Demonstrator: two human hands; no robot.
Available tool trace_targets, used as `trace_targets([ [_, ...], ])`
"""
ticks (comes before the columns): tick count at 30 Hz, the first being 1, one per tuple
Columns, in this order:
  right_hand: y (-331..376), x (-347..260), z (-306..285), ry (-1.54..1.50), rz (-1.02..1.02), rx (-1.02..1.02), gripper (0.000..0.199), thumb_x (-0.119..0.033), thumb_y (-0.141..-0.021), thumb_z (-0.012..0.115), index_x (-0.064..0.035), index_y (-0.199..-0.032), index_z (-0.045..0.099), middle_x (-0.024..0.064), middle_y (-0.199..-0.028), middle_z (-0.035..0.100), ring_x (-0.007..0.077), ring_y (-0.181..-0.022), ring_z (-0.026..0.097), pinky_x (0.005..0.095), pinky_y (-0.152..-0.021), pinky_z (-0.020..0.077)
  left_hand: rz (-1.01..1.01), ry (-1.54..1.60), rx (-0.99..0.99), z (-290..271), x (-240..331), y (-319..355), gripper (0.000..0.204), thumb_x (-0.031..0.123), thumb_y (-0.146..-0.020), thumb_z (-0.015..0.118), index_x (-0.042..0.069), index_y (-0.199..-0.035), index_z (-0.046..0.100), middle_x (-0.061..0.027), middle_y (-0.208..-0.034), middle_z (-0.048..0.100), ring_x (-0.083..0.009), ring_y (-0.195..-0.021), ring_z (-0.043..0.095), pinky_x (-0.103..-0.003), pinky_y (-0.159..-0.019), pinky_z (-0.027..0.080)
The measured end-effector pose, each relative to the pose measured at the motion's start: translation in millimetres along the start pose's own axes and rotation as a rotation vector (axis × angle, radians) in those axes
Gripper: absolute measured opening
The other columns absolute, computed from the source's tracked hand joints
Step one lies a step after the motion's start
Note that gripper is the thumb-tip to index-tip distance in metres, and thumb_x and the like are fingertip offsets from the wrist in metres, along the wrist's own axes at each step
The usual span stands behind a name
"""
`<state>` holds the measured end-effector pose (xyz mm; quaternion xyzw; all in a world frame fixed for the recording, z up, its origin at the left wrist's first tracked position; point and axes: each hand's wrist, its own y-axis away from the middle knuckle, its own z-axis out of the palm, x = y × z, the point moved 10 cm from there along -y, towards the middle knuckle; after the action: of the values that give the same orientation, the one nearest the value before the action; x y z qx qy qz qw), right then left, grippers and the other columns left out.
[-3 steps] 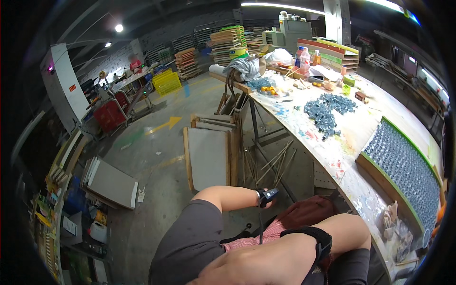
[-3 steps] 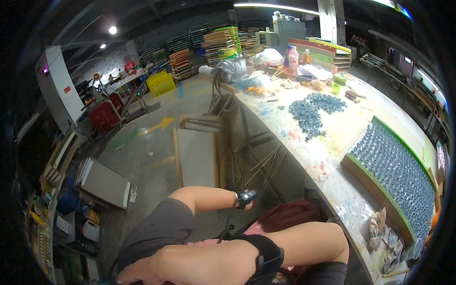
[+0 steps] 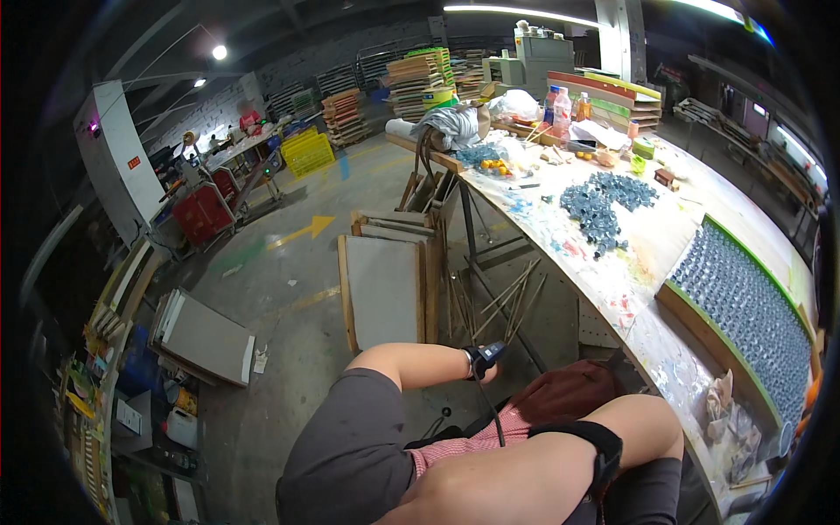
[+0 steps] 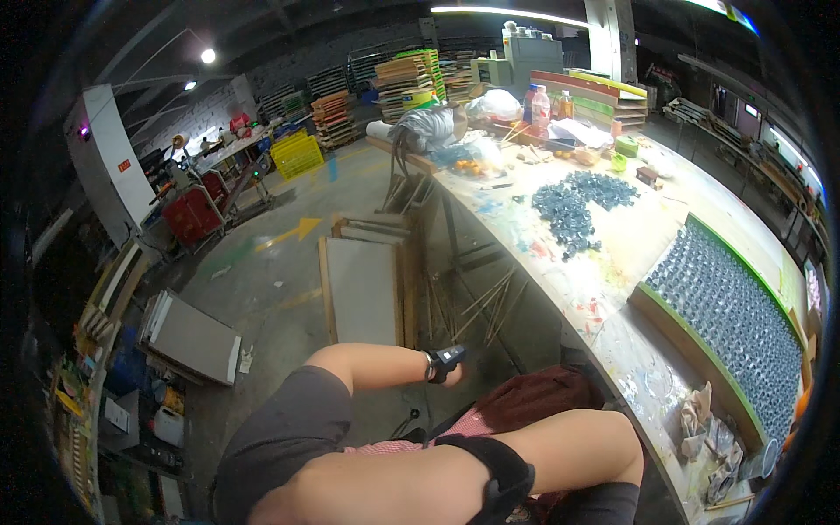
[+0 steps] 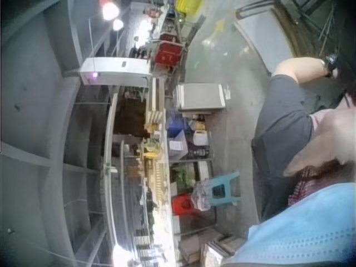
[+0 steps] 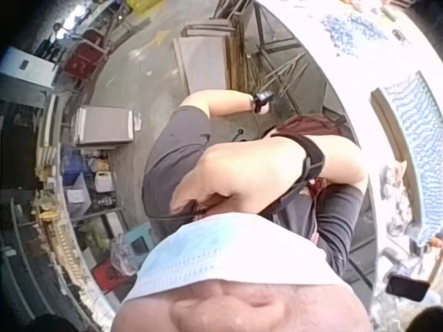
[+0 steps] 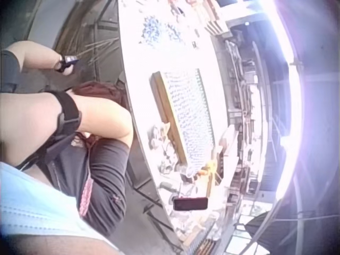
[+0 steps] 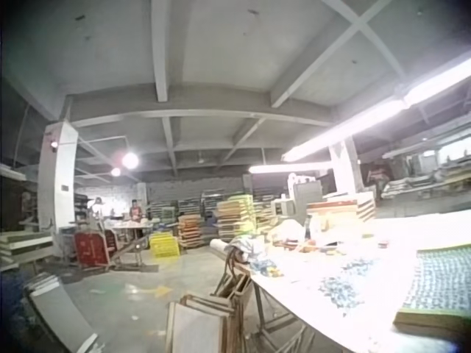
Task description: Inspecting and arranging small blue glass or plastic components within a grid frame on a workbench.
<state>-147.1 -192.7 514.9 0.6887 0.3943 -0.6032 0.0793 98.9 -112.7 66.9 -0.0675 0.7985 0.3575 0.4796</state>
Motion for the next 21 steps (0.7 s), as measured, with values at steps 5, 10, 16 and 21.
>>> trace_targets([
  [5,6.7,-20.6,3.5,0.237,-0.227,0.012,0.016,-0.01,-0.078,0.058,0.003,-0.087,0.057,0.0171,-0.075,0.059,0.0334,-0.071,0.057,0.0362,-0.059,0.0429,0.016,0.821,-0.348,14.4,12.8,31.6,0.02,0.011,-0.07,0.05,-0.001,-0.074,0.065,-0.0154,-0.066,0.059,-0.0287,-0.06,0.057,-0.05,-0.05,0.041],
  [10,13.4,-12.2,11.6,-0.117,-0.461,-0.101,0.017,-0.012,-0.082,0.057,0.0043,-0.087,0.057,0.019,-0.079,0.059,0.0323,-0.073,0.056,0.0365,-0.063,0.0436,-0.373,1.15,-0.465,73.6,38.5,40.9,0.024,0.019,-0.07,0.051,0.0,-0.077,0.065,-0.0162,-0.072,0.061,-0.0279,-0.069,0.059,-0.043,-0.063,0.042],
  [16,66.1,12.9,-15.6,-0.072,-0.411,-0.127,0.012,-0.006,-0.083,0.055,0.0017,-0.091,0.056,0.0146,-0.09,0.058,0.0256,-0.079,0.054,0.0332,-0.068,0.043,-1.098,1.183,-0.399,96.9,-19.3,105.6,0.021,0.023,-0.071,0.056,0.006,-0.078,0.065,-0.0162,-0.082,0.062,-0.0307,-0.075,0.06,-0.043,-0.067,0.045],
  [21,99.0,66.6,-34.7,0.192,-0.118,0.068,0.022,-0.011,-0.08,0.06,0.0002,-0.099,0.06,0.0127,-0.098,0.057,0.0278,-0.094,0.052,0.0355,-0.082,0.0406,-1.642,1.184,0.204,54.5,-113.6,194.7,0.014,0.014,-0.069,0.057,0.005,-0.079,0.061,-0.0141,-0.083,0.058,-0.0311,-0.084,0.054,-0.04,-0.074,0.044],
])
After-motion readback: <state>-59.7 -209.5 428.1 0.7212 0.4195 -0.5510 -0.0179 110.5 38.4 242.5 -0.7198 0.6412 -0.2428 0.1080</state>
